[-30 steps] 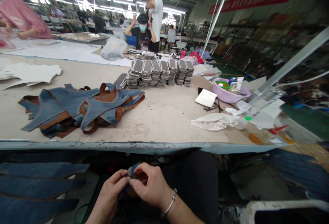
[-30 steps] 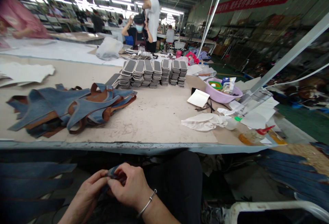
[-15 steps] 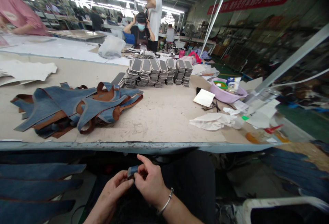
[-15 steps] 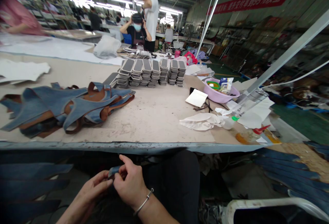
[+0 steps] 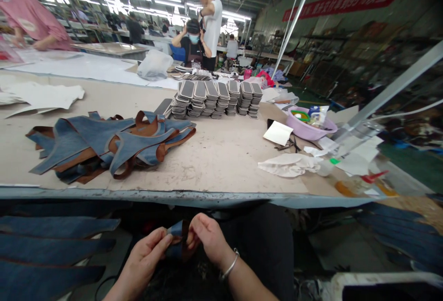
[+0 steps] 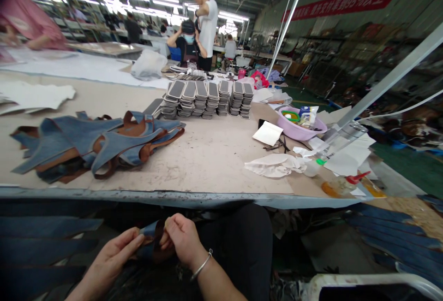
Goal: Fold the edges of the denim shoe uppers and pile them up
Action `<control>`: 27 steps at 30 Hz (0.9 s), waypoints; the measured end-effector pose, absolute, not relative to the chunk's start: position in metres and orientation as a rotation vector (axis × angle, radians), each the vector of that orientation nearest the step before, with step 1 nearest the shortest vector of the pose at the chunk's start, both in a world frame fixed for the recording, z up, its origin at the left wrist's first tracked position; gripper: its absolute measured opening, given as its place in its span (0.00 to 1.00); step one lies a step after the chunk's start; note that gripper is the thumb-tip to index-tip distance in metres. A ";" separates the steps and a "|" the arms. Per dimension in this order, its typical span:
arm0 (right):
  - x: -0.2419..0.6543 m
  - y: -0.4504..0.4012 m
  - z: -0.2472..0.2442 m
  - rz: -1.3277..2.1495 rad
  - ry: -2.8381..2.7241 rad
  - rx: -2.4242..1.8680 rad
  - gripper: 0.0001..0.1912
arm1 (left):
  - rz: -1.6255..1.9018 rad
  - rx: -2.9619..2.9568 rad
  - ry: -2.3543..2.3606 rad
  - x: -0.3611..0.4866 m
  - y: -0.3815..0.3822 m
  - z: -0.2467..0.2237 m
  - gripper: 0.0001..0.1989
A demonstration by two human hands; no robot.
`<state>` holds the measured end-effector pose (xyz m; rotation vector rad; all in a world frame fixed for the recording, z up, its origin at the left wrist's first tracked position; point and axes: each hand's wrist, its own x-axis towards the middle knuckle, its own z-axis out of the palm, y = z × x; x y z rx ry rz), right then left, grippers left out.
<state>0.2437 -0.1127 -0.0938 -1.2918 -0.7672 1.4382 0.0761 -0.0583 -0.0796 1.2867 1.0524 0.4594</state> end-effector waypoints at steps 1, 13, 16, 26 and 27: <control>0.245 -0.113 -0.094 1.470 -0.821 -1.298 0.29 | 0.461 1.340 1.055 0.075 -0.058 -0.079 0.19; 0.240 -0.123 -0.066 1.352 -1.381 -1.091 0.18 | 0.385 0.835 0.943 0.088 -0.076 -0.068 0.17; 0.237 -0.125 -0.075 1.400 -1.252 -1.092 0.22 | 0.403 0.757 0.927 0.091 -0.078 -0.058 0.17; 0.245 -0.123 -0.077 1.509 -1.055 -1.086 0.22 | 0.421 0.765 0.932 0.088 -0.073 -0.059 0.16; 0.245 -0.124 -0.075 1.485 -1.066 -1.084 0.21 | 0.416 0.781 0.926 0.088 -0.073 -0.063 0.17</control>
